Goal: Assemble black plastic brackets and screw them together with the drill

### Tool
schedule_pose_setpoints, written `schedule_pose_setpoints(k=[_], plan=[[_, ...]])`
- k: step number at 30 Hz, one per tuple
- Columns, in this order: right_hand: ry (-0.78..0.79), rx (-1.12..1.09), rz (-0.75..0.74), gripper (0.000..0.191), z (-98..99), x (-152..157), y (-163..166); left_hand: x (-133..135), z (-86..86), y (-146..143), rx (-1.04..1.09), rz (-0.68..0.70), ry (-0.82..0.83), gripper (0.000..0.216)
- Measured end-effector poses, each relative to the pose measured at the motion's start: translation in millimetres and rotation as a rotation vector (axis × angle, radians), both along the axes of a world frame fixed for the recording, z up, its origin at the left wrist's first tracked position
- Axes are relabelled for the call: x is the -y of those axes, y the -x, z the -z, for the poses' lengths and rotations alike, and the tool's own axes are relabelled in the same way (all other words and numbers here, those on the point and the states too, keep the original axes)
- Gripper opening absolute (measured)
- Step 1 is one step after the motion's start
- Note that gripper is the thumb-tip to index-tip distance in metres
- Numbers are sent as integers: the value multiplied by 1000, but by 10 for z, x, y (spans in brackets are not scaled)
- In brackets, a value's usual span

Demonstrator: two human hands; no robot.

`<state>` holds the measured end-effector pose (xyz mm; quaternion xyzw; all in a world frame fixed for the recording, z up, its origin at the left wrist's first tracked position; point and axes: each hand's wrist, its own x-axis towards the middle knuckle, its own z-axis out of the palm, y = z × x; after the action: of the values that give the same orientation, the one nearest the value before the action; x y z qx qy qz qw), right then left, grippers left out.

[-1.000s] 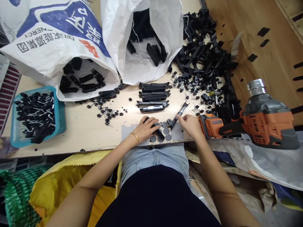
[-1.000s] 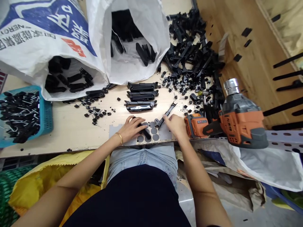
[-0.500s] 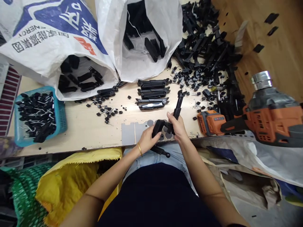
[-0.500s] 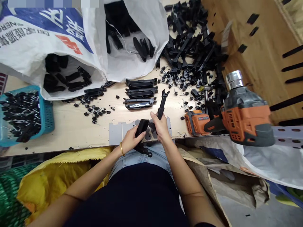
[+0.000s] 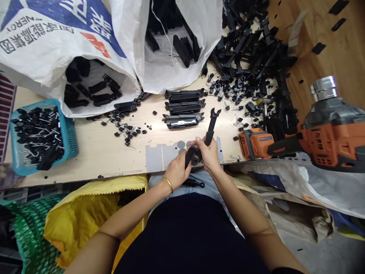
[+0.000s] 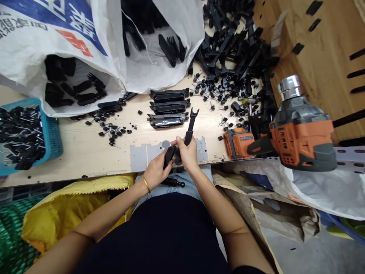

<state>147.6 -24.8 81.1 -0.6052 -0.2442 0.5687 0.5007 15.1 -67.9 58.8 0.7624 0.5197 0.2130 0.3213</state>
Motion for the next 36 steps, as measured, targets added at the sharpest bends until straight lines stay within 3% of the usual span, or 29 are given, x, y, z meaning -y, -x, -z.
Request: schedule_pose_setpoints(k=[7, 13, 20, 32, 36], plan=[[55, -16, -23, 35, 63, 11, 62, 40, -15, 33, -98, -10, -12, 45], [34, -21, 35, 42, 109, -16, 100, 8, 7, 35, -125, -34, 41, 44], [187, -249, -250, 47, -184, 5, -101, -21, -24, 108, 42, 94, 121, 22], [177, -243, -126, 53, -166, 18, -89, -38, -56, 38, 99, 59, 129, 22], [84, -241, -109, 52, -231, 9, -43, -79, -127, 21, 166, -1, 123, 21]])
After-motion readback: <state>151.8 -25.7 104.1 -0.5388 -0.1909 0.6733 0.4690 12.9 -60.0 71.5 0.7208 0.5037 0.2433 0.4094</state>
